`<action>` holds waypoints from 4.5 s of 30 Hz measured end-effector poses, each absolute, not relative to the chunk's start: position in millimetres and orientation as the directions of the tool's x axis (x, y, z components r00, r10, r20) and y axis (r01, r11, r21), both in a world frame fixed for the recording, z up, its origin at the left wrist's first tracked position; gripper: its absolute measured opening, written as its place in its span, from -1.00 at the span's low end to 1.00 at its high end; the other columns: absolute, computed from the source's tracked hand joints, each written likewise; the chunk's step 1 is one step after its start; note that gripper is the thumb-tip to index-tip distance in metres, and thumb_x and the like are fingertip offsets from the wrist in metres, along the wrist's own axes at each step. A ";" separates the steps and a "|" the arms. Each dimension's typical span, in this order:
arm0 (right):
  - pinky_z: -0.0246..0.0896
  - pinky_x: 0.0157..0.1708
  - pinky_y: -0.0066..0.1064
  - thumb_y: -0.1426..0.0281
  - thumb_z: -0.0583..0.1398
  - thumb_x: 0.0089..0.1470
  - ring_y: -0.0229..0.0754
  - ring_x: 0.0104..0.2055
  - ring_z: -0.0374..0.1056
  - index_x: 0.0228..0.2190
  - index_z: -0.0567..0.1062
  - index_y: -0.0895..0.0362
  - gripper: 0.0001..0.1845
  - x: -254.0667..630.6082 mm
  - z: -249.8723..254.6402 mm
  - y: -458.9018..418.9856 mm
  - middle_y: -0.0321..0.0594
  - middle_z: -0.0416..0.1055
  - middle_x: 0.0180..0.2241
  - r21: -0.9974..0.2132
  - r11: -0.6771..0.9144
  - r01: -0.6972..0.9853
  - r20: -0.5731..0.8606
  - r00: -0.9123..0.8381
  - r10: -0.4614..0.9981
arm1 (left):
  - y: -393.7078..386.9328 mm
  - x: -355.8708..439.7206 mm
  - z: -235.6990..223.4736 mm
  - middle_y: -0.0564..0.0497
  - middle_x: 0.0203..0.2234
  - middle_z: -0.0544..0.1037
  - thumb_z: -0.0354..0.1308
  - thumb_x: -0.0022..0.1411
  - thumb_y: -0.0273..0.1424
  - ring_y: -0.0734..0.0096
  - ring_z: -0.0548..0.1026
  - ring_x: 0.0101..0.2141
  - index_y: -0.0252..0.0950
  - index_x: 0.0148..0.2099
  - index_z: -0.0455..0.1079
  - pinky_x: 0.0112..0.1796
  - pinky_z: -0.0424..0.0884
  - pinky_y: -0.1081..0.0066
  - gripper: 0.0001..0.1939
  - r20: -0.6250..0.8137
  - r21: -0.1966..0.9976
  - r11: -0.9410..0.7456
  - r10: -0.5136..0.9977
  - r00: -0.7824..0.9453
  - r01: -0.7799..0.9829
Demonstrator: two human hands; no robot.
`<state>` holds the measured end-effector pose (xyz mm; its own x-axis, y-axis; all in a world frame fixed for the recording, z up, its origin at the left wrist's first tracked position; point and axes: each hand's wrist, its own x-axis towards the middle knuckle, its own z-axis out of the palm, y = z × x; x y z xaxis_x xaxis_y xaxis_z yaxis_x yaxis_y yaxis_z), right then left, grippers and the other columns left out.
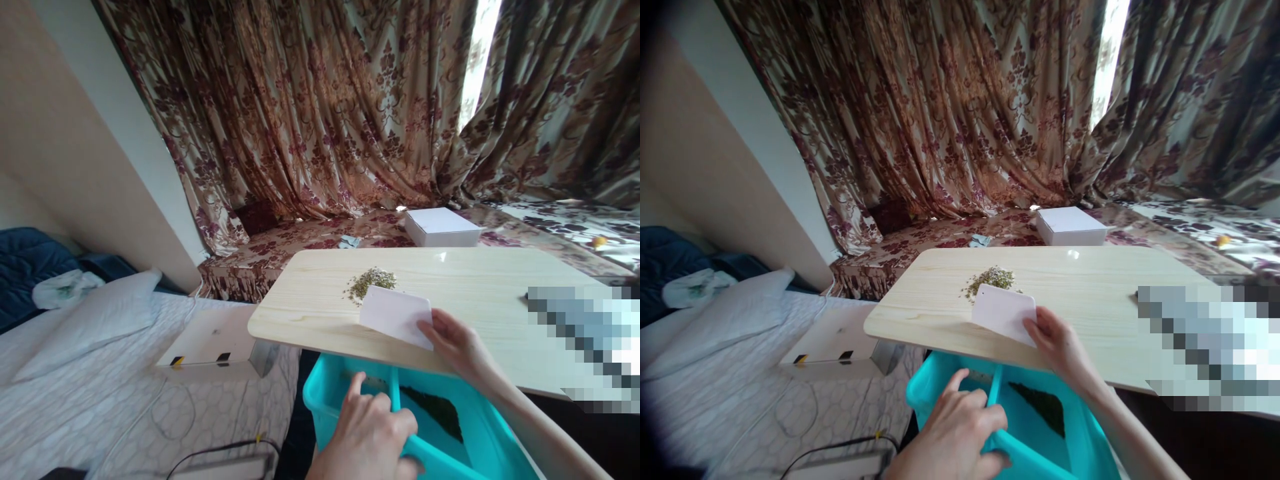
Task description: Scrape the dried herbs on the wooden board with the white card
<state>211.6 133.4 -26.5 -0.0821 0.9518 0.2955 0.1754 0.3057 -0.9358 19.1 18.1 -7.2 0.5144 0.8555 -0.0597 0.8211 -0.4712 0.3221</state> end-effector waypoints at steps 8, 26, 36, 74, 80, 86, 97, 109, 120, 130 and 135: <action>0.25 -0.59 -0.48 0.06 0.21 -0.08 -0.21 -0.51 0.32 -0.52 0.43 0.12 -0.65 196.5 -14.7 101.7 -0.28 0.42 -0.58 -0.930 0.290 0.227 0.245 -0.205 0.948 | 14.7 20.9 -1.4 0.04 -0.29 0.41 0.21 0.16 -0.28 0.26 0.34 -0.05 -0.21 -0.16 0.39 0.17 -0.07 0.23 -0.79 -0.121 0.349 -0.403 0.876 0.467 0.846; 0.39 -0.31 -0.29 0.17 0.23 -0.10 -0.07 -0.32 0.47 -0.42 0.47 0.09 -0.74 232.5 -8.7 174.7 -0.17 0.55 -0.42 -0.898 0.366 0.244 0.399 0.102 0.911 | 10.4 -12.9 -7.1 0.10 -0.35 0.43 0.30 0.03 -0.27 0.30 0.39 -0.19 -0.14 -0.25 0.42 0.06 0.10 0.26 -0.79 -0.162 0.366 -0.289 0.916 0.366 0.885; 0.35 -0.29 -0.30 0.19 0.21 -0.09 -0.11 -0.34 0.46 -0.41 0.44 0.11 -0.76 248.8 -13.9 180.4 -0.18 0.54 -0.43 -0.915 0.322 0.244 0.363 0.145 0.920 | 8.5 -19.7 -11.0 0.12 -0.37 0.41 0.27 0.03 -0.37 0.31 0.37 -0.20 -0.14 -0.27 0.41 0.05 0.10 0.25 -0.83 -0.128 0.379 -0.254 0.938 0.323 0.890; 0.34 -0.33 -0.37 0.17 0.19 -0.03 -0.10 -0.31 0.42 -0.34 0.48 0.10 -0.73 206.0 -16.3 145.3 -0.21 0.53 -0.39 -0.929 0.344 0.139 0.337 -0.069 0.939 | 3.3 -38.6 -2.8 0.13 -0.31 0.47 0.24 0.08 -0.42 0.29 0.37 -0.16 -0.16 -0.26 0.38 -0.03 0.11 0.31 -0.86 -0.082 0.427 -0.140 0.978 0.192 0.893; 0.34 -0.44 -0.38 0.17 0.19 -0.03 -0.12 -0.40 0.40 -0.45 0.46 0.07 -0.77 189.9 -23.6 151.1 -0.26 0.47 -0.52 -0.916 0.370 0.155 0.353 -0.126 0.927 | 2.6 -48.5 -3.0 0.12 -0.33 0.47 0.23 0.10 -0.42 0.29 0.37 -0.18 -0.18 -0.29 0.38 -0.08 0.13 0.35 -0.89 -0.078 0.411 -0.119 0.983 0.165 0.904; 0.31 -0.47 -0.41 0.18 0.22 -0.05 -0.15 -0.43 0.37 -0.51 0.44 0.08 -0.77 182.3 -20.0 133.9 -0.28 0.44 -0.55 -0.939 0.332 0.092 0.310 -0.192 0.931 | 2.2 -55.4 -4.5 0.11 -0.33 0.46 0.23 0.10 -0.42 0.28 0.36 -0.18 -0.19 -0.28 0.38 -0.13 0.15 0.37 -0.90 -0.064 0.407 -0.097 0.989 0.134 0.908; 0.34 -0.42 -0.40 0.15 0.28 -0.16 -0.14 -0.40 0.40 -0.43 0.49 0.10 -0.71 221.1 -2.5 127.6 -0.19 0.52 -0.43 -0.949 0.302 0.090 0.313 0.150 0.938 | 3.3 -37.1 0.6 0.11 -0.29 0.44 0.23 0.11 -0.41 0.27 0.33 -0.10 -0.17 -0.28 0.37 0.00 0.09 0.31 -0.89 -0.081 0.458 -0.131 0.979 0.188 0.879; 0.33 -0.43 -0.41 0.24 0.20 -0.07 -0.14 -0.40 0.42 -0.37 0.48 0.12 -0.77 243.3 -20.5 143.4 -0.22 0.52 -0.46 -0.914 0.343 0.219 0.393 0.255 0.884 | 6.1 -19.2 -8.1 0.11 -0.33 0.43 0.23 0.10 -0.42 0.28 0.35 -0.15 -0.15 -0.26 0.39 0.00 0.12 0.30 -0.88 -0.076 0.436 -0.219 0.958 0.278 0.873; 0.36 -0.43 -0.38 0.12 0.20 -0.06 -0.12 -0.40 0.44 -0.36 0.48 0.14 -0.66 239.9 -18.8 143.5 -0.18 0.53 -0.44 -0.899 0.352 0.262 0.398 0.152 0.905 | 6.9 -18.7 -10.2 0.10 -0.35 0.42 0.18 0.10 -0.44 0.29 0.35 -0.16 -0.15 -0.28 0.40 -0.01 0.12 0.29 -0.89 -0.073 0.432 -0.240 0.952 0.298 0.869; 0.37 -0.38 -0.32 0.09 0.22 -0.08 -0.07 -0.35 0.45 -0.34 0.50 0.12 -0.63 238.3 -14.8 137.9 -0.18 0.54 -0.43 -0.914 0.356 0.195 0.380 0.099 0.920 | 8.2 -16.9 -5.5 0.08 -0.34 0.43 0.18 0.09 -0.44 0.26 0.36 -0.17 -0.15 -0.26 0.41 -0.01 0.14 0.28 -0.87 -0.110 0.410 -0.230 0.948 0.298 0.882; 0.35 -0.38 -0.34 0.15 0.21 -0.07 -0.11 -0.38 0.44 -0.38 0.50 0.12 -0.70 237.6 -18.2 149.7 -0.18 0.54 -0.43 -0.912 0.356 0.205 0.385 0.126 0.914 | 7.4 -16.0 -6.1 0.07 -0.33 0.44 0.19 0.09 -0.44 0.25 0.36 -0.16 -0.16 -0.26 0.42 0.00 0.14 0.27 -0.88 -0.133 0.391 -0.212 0.950 0.283 0.896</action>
<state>237.6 149.7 -18.2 0.1256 0.9143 0.3851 0.2047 0.3559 -0.9118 -16.0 7.4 -6.1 0.2830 0.9498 -0.1333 0.8956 -0.2120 0.3911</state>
